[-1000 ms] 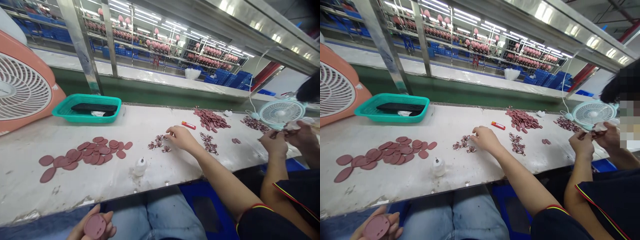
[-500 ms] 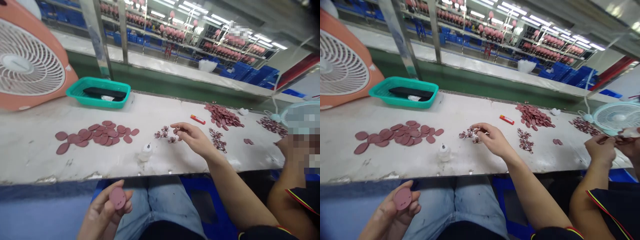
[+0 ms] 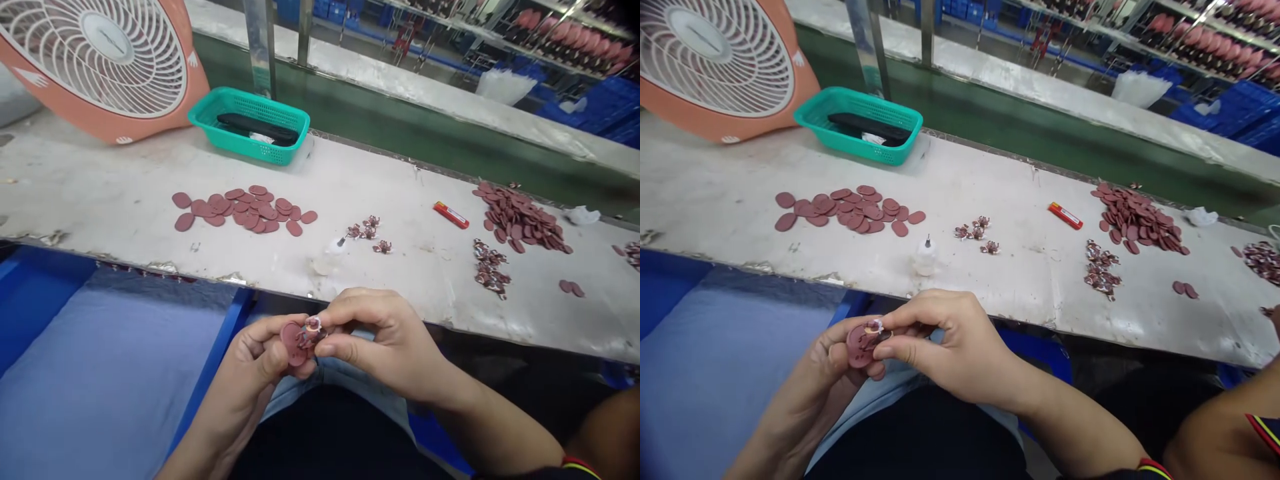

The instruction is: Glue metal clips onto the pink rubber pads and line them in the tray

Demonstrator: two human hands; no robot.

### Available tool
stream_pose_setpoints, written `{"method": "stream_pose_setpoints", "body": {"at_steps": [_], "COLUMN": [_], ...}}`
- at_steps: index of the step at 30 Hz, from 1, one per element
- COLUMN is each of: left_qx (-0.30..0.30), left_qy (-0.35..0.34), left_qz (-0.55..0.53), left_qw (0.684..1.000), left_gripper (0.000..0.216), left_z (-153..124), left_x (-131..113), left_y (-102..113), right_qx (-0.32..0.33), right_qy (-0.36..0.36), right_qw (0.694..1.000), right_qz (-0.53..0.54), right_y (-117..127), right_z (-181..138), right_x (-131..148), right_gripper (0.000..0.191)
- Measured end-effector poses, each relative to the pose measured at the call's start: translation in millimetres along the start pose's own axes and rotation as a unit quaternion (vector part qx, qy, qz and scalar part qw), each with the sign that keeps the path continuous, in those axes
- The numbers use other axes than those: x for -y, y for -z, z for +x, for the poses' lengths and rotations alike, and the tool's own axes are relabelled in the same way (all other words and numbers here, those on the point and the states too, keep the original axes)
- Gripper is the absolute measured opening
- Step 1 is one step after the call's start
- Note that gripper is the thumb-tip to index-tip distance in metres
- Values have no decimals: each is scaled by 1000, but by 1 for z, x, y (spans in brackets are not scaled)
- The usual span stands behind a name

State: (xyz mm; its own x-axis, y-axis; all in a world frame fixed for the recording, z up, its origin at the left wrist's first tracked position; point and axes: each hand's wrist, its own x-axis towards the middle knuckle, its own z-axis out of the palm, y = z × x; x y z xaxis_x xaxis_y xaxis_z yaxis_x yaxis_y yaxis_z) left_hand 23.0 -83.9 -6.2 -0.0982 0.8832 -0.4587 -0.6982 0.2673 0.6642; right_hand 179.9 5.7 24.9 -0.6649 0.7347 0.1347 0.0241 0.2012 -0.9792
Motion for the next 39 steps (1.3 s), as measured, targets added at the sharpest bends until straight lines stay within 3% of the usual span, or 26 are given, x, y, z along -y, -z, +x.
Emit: {"method": "stream_pose_setpoints", "body": {"at_steps": [8, 12, 27, 39], "left_qx": [7, 54, 59, 47], "left_qy": [6, 12, 44, 33], "left_qz": [3, 8, -10, -27], "left_qw": [1000, 998, 997, 998], "left_gripper": [34, 32, 39, 32], "left_z": [-2, 3, 3, -2], "left_x": [2, 5, 5, 8], "left_y": [3, 12, 18, 18], "right_qx": [25, 35, 101, 93], "right_qy": [94, 125, 146, 157], "right_qw": [989, 977, 963, 967], "right_qz": [-115, -172, -202, -176], "right_y": [1, 1, 2, -3], "right_z": [0, 0, 6, 4], "right_x": [5, 8, 14, 17], "right_gripper": [10, 11, 9, 10]}}
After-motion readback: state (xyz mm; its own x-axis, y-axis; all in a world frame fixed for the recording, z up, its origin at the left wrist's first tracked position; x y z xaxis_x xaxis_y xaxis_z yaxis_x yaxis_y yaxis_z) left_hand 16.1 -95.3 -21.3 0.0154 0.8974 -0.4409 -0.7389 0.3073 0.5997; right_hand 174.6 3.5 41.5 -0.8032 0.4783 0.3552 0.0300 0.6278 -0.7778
